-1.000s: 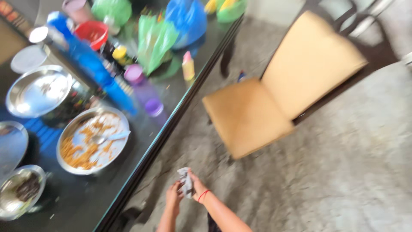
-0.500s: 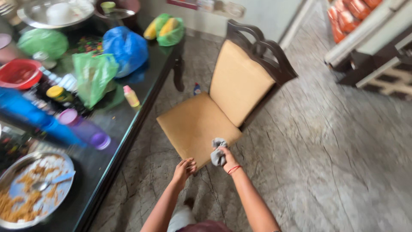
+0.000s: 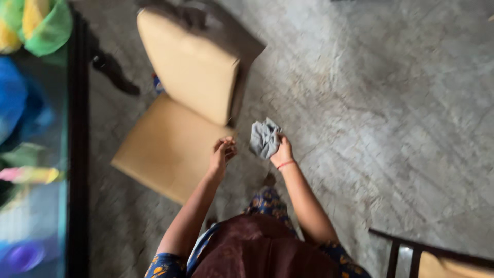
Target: The person cleans a glass dining table and its wooden legs using a cloth. They wipe the glass surface and the table legs, then rinse the cloth at a sink before returning to wipe the table again.
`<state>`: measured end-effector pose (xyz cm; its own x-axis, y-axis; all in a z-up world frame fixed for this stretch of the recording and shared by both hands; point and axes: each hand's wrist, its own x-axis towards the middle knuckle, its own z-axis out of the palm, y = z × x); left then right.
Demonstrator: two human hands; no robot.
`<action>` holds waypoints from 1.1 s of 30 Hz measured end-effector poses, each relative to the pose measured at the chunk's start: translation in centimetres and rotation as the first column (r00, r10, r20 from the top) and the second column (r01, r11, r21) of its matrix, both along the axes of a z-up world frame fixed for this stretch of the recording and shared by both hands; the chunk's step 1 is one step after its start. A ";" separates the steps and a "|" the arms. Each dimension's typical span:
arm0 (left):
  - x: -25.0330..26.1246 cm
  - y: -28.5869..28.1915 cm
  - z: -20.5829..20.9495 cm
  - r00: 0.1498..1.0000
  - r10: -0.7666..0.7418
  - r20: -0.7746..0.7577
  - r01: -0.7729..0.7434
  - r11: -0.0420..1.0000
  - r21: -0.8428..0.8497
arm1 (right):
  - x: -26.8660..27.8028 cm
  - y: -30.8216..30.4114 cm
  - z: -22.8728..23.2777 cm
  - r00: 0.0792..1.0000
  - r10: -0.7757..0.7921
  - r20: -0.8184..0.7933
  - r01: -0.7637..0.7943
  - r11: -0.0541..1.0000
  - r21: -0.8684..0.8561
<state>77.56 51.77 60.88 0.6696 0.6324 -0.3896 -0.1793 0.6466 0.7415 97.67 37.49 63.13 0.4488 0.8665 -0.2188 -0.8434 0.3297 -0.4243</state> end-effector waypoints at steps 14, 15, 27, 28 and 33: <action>36.0 1.6 2.8 0.994 0.093 0.052 -0.095 0.995 0.034 | 31.1 4.4 0.9 0.936 0.185 0.299 -0.112 0.963 -0.246; 37.5 2.4 2.9 0.986 0.149 0.079 -0.154 0.986 0.063 | 32.3 6.2 1.2 0.933 0.207 0.293 -0.140 0.962 -0.235; 54.8 19.3 6.0 0.594 0.803 -0.052 -0.625 0.501 0.599 | 43.6 33.5 5.8 0.794 0.566 0.224 -0.518 0.821 -0.240; 55.1 20.3 6.2 0.557 0.826 -0.087 -0.611 0.479 0.630 | 44.7 35.4 4.9 0.796 0.574 0.192 -0.526 0.813 -0.249; 54.1 27.6 7.2 0.411 0.912 -0.008 -0.697 0.319 0.642 | 45.4 46.1 1.5 0.658 0.690 0.302 -0.623 0.724 -0.296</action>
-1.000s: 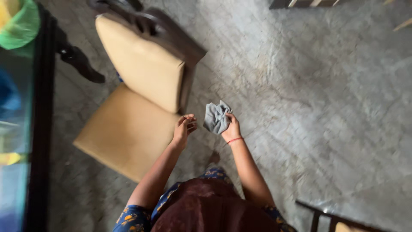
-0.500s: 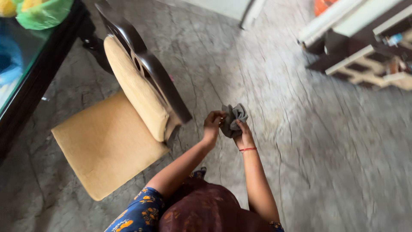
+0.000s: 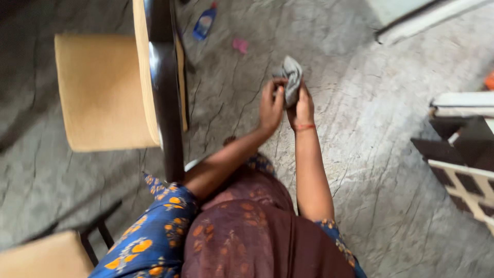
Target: The person cleans a glass dining table and its wooden legs using a cloth. They wipe the glass surface and the table legs, then rinse the cloth at a sink before returning to wipe the table again.
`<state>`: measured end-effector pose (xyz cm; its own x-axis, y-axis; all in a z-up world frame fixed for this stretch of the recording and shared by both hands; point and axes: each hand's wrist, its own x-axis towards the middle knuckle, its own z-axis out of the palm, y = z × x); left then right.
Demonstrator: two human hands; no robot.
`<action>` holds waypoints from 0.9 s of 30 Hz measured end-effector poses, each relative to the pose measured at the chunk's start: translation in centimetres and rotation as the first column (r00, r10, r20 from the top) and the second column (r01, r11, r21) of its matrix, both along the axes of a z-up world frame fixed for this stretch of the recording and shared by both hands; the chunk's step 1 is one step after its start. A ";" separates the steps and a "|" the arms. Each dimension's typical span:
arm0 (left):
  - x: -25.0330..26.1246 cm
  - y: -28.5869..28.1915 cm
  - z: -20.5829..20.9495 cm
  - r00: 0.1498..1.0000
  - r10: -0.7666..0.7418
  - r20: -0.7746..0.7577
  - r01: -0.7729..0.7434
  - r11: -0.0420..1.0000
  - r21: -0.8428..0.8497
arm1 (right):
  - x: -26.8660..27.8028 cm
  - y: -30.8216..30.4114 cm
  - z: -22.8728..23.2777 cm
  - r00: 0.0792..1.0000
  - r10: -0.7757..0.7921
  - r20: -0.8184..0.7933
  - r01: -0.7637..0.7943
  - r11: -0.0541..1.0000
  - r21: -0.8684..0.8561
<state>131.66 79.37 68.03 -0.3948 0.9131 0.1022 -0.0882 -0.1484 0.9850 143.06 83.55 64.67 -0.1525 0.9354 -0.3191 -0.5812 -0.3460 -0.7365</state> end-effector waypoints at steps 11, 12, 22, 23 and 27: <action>-6.2 5.3 -2.2 0.770 0.556 0.312 -0.549 0.827 -0.121 | -11.9 9.8 1.7 0.738 0.423 0.526 -0.654 0.641 0.402; -6.2 5.5 -2.5 0.737 0.616 0.278 -0.608 0.784 -0.128 | -11.8 9.5 3.0 0.705 0.374 0.602 -0.694 0.538 0.479; -2.3 0.8 -5.5 0.357 0.844 0.400 -0.808 0.494 -0.321 | -16.7 4.1 17.1 0.716 0.333 0.614 -0.687 0.177 0.705; -2.2 0.0 -5.3 0.327 0.859 0.393 -0.831 0.459 -0.313 | -17.7 3.3 17.1 0.721 0.322 0.613 -0.679 0.152 0.719; -2.8 -1.7 -4.5 0.201 0.935 0.292 -0.925 0.279 -0.257 | -16.7 -1.0 17.5 0.519 0.510 0.686 -0.630 -0.314 0.710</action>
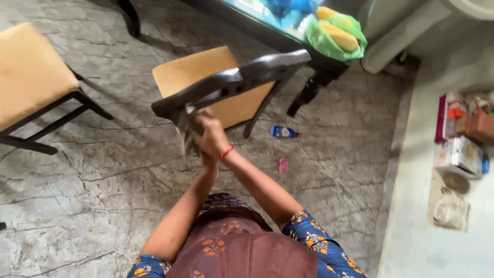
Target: The person cleans a glass dining table and its wooden legs using a cloth. They wipe the glass surface and the table legs, then rinse the cloth at a sink before returning to wipe the table again.
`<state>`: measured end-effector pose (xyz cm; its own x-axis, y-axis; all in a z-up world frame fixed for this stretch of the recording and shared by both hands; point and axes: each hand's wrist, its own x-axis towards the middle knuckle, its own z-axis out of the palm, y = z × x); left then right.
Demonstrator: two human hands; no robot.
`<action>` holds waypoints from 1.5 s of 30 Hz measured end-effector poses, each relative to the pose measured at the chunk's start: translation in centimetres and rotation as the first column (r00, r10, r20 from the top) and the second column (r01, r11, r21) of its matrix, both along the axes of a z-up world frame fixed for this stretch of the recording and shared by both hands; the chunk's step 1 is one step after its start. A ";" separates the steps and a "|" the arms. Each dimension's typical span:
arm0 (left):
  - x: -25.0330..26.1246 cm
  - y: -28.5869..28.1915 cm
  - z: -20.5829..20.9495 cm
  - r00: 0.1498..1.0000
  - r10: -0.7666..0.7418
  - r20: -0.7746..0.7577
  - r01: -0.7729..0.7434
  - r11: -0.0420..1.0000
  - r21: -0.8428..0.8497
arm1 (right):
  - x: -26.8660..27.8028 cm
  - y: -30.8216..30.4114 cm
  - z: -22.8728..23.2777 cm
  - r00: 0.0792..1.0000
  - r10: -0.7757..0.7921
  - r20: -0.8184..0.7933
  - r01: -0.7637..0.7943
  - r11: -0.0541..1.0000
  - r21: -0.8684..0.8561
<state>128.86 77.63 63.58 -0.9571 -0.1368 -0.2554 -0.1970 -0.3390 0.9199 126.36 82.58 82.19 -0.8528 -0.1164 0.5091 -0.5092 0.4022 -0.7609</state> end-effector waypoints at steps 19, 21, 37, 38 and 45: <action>-3.4 -0.5 4.9 0.993 -0.108 -0.040 0.112 0.987 0.113 | -8.3 4.1 2.8 0.620 0.217 -0.754 0.508 0.621 0.597; -3.1 -0.7 4.6 0.990 -0.131 -0.057 0.138 0.980 0.143 | -9.0 7.4 3.2 0.630 0.197 -0.751 0.537 0.589 0.604; -1.9 4.3 0.8 0.957 -0.290 -0.001 0.289 0.956 0.051 | -7.9 32.5 -8.9 0.709 -0.669 -0.223 0.588 0.386 0.711; -2.0 5.5 -0.2 0.954 -0.299 0.014 0.297 0.951 0.082 | -5.9 34.0 -11.7 0.747 -0.664 0.021 0.437 0.514 0.738; 0.2 14.2 -4.0 0.891 -0.450 0.063 0.443 0.891 0.102 | 8.0 36.3 -24.1 0.326 -0.694 0.642 0.859 0.501 0.105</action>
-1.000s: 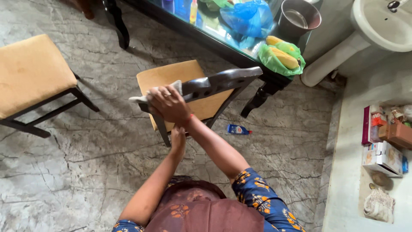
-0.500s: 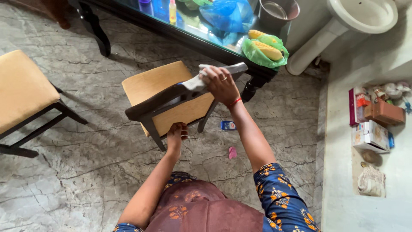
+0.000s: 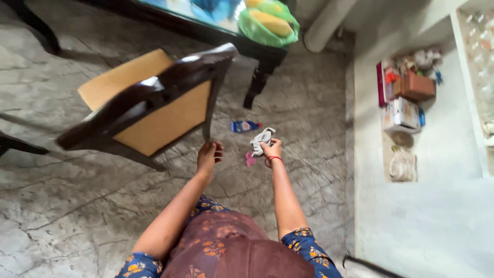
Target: The person cleans a glass dining table and its wooden legs using a cloth. They wipe the glass surface and the table legs, then rinse the cloth at a sink before returning to wipe the table again.
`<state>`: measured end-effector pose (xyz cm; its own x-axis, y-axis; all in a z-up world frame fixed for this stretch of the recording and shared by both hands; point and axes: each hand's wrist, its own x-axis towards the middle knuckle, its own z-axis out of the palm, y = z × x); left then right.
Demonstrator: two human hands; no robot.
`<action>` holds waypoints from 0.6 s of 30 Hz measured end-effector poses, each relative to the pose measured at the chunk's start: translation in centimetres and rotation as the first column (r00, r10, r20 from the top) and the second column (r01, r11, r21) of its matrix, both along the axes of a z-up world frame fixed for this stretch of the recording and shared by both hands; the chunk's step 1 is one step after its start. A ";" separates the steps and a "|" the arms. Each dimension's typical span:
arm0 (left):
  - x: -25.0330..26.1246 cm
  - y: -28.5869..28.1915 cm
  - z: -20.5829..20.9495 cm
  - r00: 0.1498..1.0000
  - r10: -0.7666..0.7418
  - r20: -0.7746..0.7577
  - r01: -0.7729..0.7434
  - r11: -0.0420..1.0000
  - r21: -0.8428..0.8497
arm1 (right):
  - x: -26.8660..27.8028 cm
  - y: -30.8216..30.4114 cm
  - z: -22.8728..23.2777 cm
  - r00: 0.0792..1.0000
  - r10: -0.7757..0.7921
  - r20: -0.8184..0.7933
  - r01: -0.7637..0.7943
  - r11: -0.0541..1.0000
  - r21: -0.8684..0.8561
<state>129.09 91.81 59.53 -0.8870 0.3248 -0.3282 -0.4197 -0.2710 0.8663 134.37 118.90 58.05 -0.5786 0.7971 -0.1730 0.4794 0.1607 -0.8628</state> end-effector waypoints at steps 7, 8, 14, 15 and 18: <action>-1.8 8.9 -3.5 0.982 -0.146 0.117 0.153 0.987 -0.052 | -1.1 7.5 -4.5 0.985 0.134 -0.105 -0.128 0.990 0.066; -2.7 10.1 -4.8 0.978 -0.155 0.138 0.163 0.985 -0.050 | -2.2 8.6 -5.2 0.984 0.136 -0.112 -0.130 0.990 0.061; -10.3 19.7 -12.8 0.974 -0.105 0.201 0.114 0.993 -0.030 | -8.7 14.4 -10.3 0.968 0.185 -0.170 -0.125 0.942 0.311; -12.3 21.7 -13.5 0.980 -0.085 0.182 0.088 0.996 -0.007 | -10.4 15.6 -11.2 0.966 0.182 -0.186 -0.111 0.935 0.338; -16.4 26.5 -15.9 0.947 -0.062 0.316 0.117 0.981 -0.157 | -15.1 18.8 -14.3 0.982 -0.009 -0.191 0.000 0.999 -0.043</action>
<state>112.71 118.29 43.62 -0.7036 0.3124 -0.6382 -0.6888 -0.0789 0.7207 119.25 137.69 43.79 -0.6007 0.7939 -0.0940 0.3061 0.1197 -0.9444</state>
